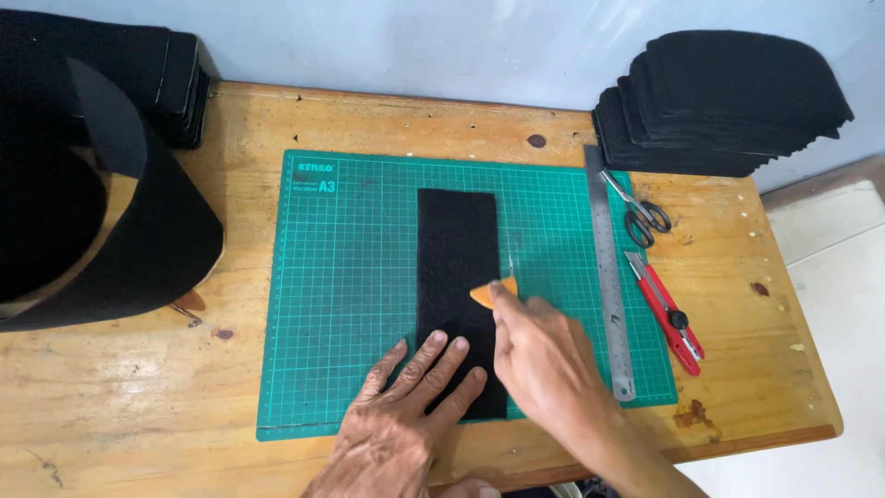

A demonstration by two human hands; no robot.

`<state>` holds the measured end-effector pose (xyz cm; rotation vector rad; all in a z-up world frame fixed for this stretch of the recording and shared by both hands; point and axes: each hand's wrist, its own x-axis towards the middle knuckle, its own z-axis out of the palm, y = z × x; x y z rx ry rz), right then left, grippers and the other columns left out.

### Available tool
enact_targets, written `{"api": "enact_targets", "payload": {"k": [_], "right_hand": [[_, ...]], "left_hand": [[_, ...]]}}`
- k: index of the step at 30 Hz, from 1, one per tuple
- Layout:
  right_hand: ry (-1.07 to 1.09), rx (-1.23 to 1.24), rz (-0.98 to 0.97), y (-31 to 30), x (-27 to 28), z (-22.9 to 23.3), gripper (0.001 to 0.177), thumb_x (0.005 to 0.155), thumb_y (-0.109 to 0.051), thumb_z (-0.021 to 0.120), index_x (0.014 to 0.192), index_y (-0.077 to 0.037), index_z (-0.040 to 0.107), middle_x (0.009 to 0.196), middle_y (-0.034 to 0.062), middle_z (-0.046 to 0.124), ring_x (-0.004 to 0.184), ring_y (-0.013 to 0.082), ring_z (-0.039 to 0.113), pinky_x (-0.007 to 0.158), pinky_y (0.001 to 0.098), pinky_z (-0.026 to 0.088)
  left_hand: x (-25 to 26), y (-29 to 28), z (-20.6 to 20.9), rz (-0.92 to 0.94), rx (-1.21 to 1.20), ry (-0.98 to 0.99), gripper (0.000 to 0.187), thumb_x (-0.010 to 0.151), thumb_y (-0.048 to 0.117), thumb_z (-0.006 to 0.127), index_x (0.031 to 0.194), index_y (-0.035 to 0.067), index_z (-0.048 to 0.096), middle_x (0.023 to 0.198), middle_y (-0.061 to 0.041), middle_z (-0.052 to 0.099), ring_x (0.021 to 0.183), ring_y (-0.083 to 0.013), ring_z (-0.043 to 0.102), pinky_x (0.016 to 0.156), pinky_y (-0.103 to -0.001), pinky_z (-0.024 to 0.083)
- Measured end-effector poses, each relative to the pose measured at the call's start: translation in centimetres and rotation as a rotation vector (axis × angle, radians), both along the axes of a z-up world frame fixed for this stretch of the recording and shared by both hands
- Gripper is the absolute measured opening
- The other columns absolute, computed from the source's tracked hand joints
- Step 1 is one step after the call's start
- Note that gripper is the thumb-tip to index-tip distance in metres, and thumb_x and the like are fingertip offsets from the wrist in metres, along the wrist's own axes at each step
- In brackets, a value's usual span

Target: Measuring, cutting, and marking black material using a ruler, utility knife, and scissors on a cutting mat.

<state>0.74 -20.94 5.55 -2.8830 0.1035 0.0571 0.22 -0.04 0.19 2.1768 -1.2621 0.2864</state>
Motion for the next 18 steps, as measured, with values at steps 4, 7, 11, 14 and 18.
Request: {"api": "enact_targets", "payload": {"k": [4, 7, 11, 14, 18], "right_hand": [[0.052, 0.029, -0.078, -1.3, 5.8, 0.6, 0.036, 0.105, -0.009, 0.048, 0.139, -0.003, 0.061, 0.078, 0.0169, 0.073, 0.044, 0.0196, 0.064, 0.033, 0.0311, 0.054], [0.089, 0.100, -0.124, -2.1, 9.6, 1.7, 0.035, 0.105, -0.006, 0.046, 0.135, -0.002, 0.063, 0.099, 0.0161, 0.073, 0.059, 0.0214, 0.070, 0.049, 0.0318, 0.059], [0.007, 0.123, -0.021, -5.2, 12.3, 1.1, 0.039, 0.096, -0.010, 0.044, 0.123, -0.004, 0.072, 0.128, 0.0163, 0.070, 0.116, 0.0361, 0.068, 0.110, 0.0457, 0.046], [0.043, 0.143, -0.007, -6.3, 12.2, 1.2, 0.038, 0.100, -0.016, 0.047, 0.128, -0.008, 0.071, 0.132, 0.0139, 0.068, 0.122, 0.0341, 0.065, 0.105, 0.0459, 0.049], [0.123, 0.198, -0.075, -6.6, 10.9, 2.6, 0.039, 0.102, -0.021, 0.048, 0.136, -0.012, 0.065, 0.136, 0.0105, 0.068, 0.125, 0.0318, 0.063, 0.098, 0.0447, 0.051]], "left_hand": [[0.1, -0.1, 0.1, 0.008, -0.016, -0.016, 0.093, 0.087, 0.084, 0.058, 0.146, 0.012, 0.058, 0.156, -0.019, 0.051, 0.146, -0.0358, 0.046, 0.118, -0.053, 0.030], [0.1, -0.1, 0.2, -0.003, -0.003, 0.012, 0.093, 0.087, 0.083, 0.056, 0.149, 0.013, 0.055, 0.158, -0.018, 0.048, 0.148, -0.0360, 0.043, 0.119, -0.054, 0.028], [0.0, 0.0, 0.5, -0.021, 0.014, 0.064, 0.092, 0.088, 0.080, 0.056, 0.150, 0.012, 0.054, 0.161, -0.019, 0.044, 0.150, -0.0364, 0.039, 0.119, -0.055, 0.026], [0.2, 0.1, 0.5, -0.056, 0.039, 0.083, 0.092, 0.088, 0.077, 0.059, 0.151, 0.011, 0.053, 0.162, -0.020, 0.042, 0.151, -0.0379, 0.036, 0.119, -0.055, 0.024], [0.5, 0.2, 1.5, -0.053, 0.031, 0.105, 0.083, 0.096, 0.073, 0.049, 0.151, 0.011, 0.053, 0.161, -0.022, 0.041, 0.151, -0.0397, 0.036, 0.119, -0.056, 0.025]]}}
